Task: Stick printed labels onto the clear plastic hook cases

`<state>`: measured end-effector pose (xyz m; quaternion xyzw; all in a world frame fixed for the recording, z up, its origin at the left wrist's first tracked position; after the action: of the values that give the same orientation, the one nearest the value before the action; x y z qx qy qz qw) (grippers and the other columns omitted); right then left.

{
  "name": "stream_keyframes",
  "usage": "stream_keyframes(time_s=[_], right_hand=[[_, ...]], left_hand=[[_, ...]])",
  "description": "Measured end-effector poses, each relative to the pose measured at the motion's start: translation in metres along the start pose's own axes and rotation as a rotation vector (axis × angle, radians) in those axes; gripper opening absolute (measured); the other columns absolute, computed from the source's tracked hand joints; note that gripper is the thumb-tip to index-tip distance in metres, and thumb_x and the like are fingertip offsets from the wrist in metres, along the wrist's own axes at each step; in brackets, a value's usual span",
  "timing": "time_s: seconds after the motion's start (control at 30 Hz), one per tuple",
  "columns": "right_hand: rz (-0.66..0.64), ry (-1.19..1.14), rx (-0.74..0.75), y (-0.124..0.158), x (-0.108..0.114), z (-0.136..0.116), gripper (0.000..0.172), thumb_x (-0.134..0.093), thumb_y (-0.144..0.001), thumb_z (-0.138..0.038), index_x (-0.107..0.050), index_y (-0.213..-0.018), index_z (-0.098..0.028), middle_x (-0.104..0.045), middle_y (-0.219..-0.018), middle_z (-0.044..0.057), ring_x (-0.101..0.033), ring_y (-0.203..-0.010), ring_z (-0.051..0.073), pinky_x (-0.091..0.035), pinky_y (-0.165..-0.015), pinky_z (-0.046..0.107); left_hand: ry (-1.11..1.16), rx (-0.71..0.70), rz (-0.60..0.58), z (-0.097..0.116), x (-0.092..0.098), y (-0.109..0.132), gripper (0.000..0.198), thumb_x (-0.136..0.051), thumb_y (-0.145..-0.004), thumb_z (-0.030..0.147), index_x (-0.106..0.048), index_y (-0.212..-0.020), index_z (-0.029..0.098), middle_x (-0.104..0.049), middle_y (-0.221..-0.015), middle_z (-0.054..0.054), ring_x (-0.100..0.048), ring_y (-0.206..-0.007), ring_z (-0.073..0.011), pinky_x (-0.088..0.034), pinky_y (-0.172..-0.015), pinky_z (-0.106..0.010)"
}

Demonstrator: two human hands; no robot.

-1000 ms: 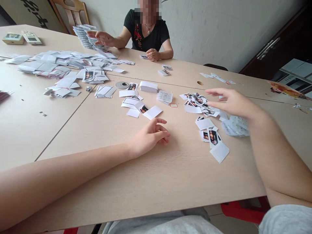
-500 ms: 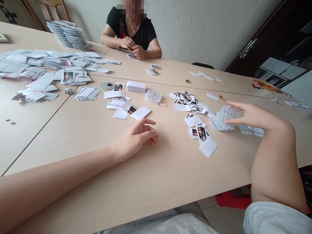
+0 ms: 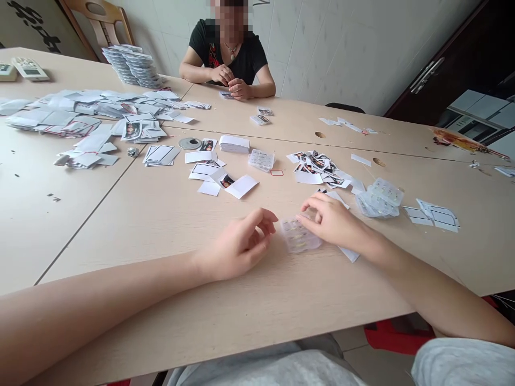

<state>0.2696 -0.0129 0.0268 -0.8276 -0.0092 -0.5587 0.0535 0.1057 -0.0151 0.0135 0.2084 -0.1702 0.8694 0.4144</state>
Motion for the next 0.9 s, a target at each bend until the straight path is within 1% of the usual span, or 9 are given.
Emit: stream_keyframes(time_s=[0.1, 0.27, 0.43, 0.5, 0.57, 0.63, 0.67, 0.77, 0.9], right_hand=[[0.003, -0.087, -0.017, -0.001, -0.011, -0.004, 0.023, -0.049, -0.084, -0.029, -0.058, -0.103, -0.018, -0.057, -0.108, 0.007, -0.051, -0.050, 0.007, -0.048, -0.067, 0.030], [-0.184, -0.238, 0.124, 0.011, -0.018, -0.020, 0.034, -0.050, -0.083, -0.022, -0.058, -0.116, -0.023, -0.060, -0.111, 0.005, -0.052, -0.053, 0.006, -0.045, -0.055, 0.023], [-0.350, -0.385, 0.097, 0.020, -0.024, -0.023, 0.037, -0.048, -0.085, -0.027, -0.057, -0.120, -0.022, -0.066, -0.071, 0.000, -0.055, -0.054, 0.010, -0.044, -0.054, 0.022], [-0.274, -0.351, 0.040, 0.011, -0.017, -0.006, 0.034, -0.049, -0.084, -0.031, -0.062, -0.114, -0.022, -0.065, -0.064, 0.000, -0.056, -0.054, 0.012, -0.044, -0.052, 0.023], [-0.013, -0.203, -0.051, -0.005, 0.008, 0.025, 0.029, -0.052, -0.082, -0.034, -0.067, -0.103, -0.022, -0.067, -0.068, 0.001, -0.055, -0.052, 0.013, -0.044, -0.052, 0.025], [0.271, -0.007, -0.117, -0.021, 0.040, 0.058, 0.024, -0.054, -0.078, -0.030, -0.069, -0.095, -0.023, -0.069, -0.077, 0.002, -0.059, -0.058, 0.014, -0.047, -0.062, 0.028], [0.343, 0.065, -0.147, -0.031, 0.050, 0.072, 0.023, -0.055, -0.076, -0.028, -0.070, -0.093, -0.023, -0.070, -0.081, 0.002, -0.060, -0.061, 0.015, -0.048, -0.066, 0.029], [0.344, 0.190, -0.226, -0.069, 0.065, 0.109, 0.024, -0.056, -0.074, -0.025, -0.070, -0.093, -0.020, -0.071, -0.089, 0.005, -0.064, -0.079, 0.020, -0.048, -0.078, 0.032], [0.116, 0.217, -0.351, -0.120, 0.056, 0.136, 0.044, -0.064, -0.071, -0.034, -0.065, -0.110, -0.014, -0.068, -0.107, 0.010, -0.061, -0.100, 0.025, -0.045, -0.086, 0.032]], left_hand=[[-0.179, -0.128, -0.047, 0.012, -0.005, 0.003, 0.021, -0.042, -0.086, 0.016, -0.045, -0.106, 0.016, -0.057, -0.095, -0.006, -0.056, -0.067, -0.0112, -0.047, -0.058, -0.025], [-0.576, -0.479, -0.118, 0.034, -0.025, 0.015, 0.024, -0.045, -0.088, 0.021, -0.054, -0.110, 0.018, -0.059, -0.111, -0.010, -0.052, -0.106, -0.0238, -0.045, -0.088, -0.037], [-0.755, -0.414, -0.049, 0.026, -0.017, 0.009, 0.039, -0.045, -0.088, 0.043, -0.056, -0.113, 0.015, -0.062, -0.101, -0.011, -0.057, -0.097, -0.0251, -0.046, -0.086, -0.042], [-0.774, -0.370, -0.015, 0.021, -0.010, 0.005, 0.041, -0.046, -0.087, 0.045, -0.057, -0.113, 0.015, -0.060, -0.101, -0.012, -0.058, -0.096, -0.0255, -0.047, -0.084, -0.042], [-0.781, -0.351, -0.012, 0.017, -0.007, 0.003, 0.036, -0.046, -0.087, 0.041, -0.059, -0.110, 0.016, -0.058, -0.104, -0.012, -0.058, -0.097, -0.0252, -0.048, -0.083, -0.041], [-0.770, -0.356, -0.022, 0.015, -0.008, 0.002, 0.032, -0.047, -0.087, 0.036, -0.060, -0.110, 0.018, -0.057, -0.107, -0.012, -0.057, -0.100, -0.0245, -0.048, -0.084, -0.040], [-0.761, -0.363, -0.029, 0.014, -0.008, 0.002, 0.031, -0.047, -0.087, 0.033, -0.060, -0.110, 0.018, -0.056, -0.107, -0.011, -0.057, -0.101, -0.0243, -0.048, -0.086, -0.040], [-0.739, -0.374, -0.046, 0.014, -0.010, 0.003, 0.030, -0.047, -0.085, 0.029, -0.060, -0.111, 0.019, -0.056, -0.107, -0.011, -0.056, -0.104, -0.0242, -0.046, -0.090, -0.041], [-0.729, -0.373, -0.053, 0.014, -0.010, 0.004, 0.031, -0.048, -0.084, 0.027, -0.059, -0.113, 0.019, -0.056, -0.109, -0.011, -0.055, -0.106, -0.0249, -0.045, -0.092, -0.042]])
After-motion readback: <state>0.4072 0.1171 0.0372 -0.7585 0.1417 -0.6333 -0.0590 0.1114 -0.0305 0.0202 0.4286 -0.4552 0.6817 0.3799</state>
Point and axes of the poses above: each hand's wrist, its own y-axis away from the middle knuckle, its own x-axis out of the back of the hand, z = x × y, the point moved 9 cm from there along -y, towards the middle knuckle
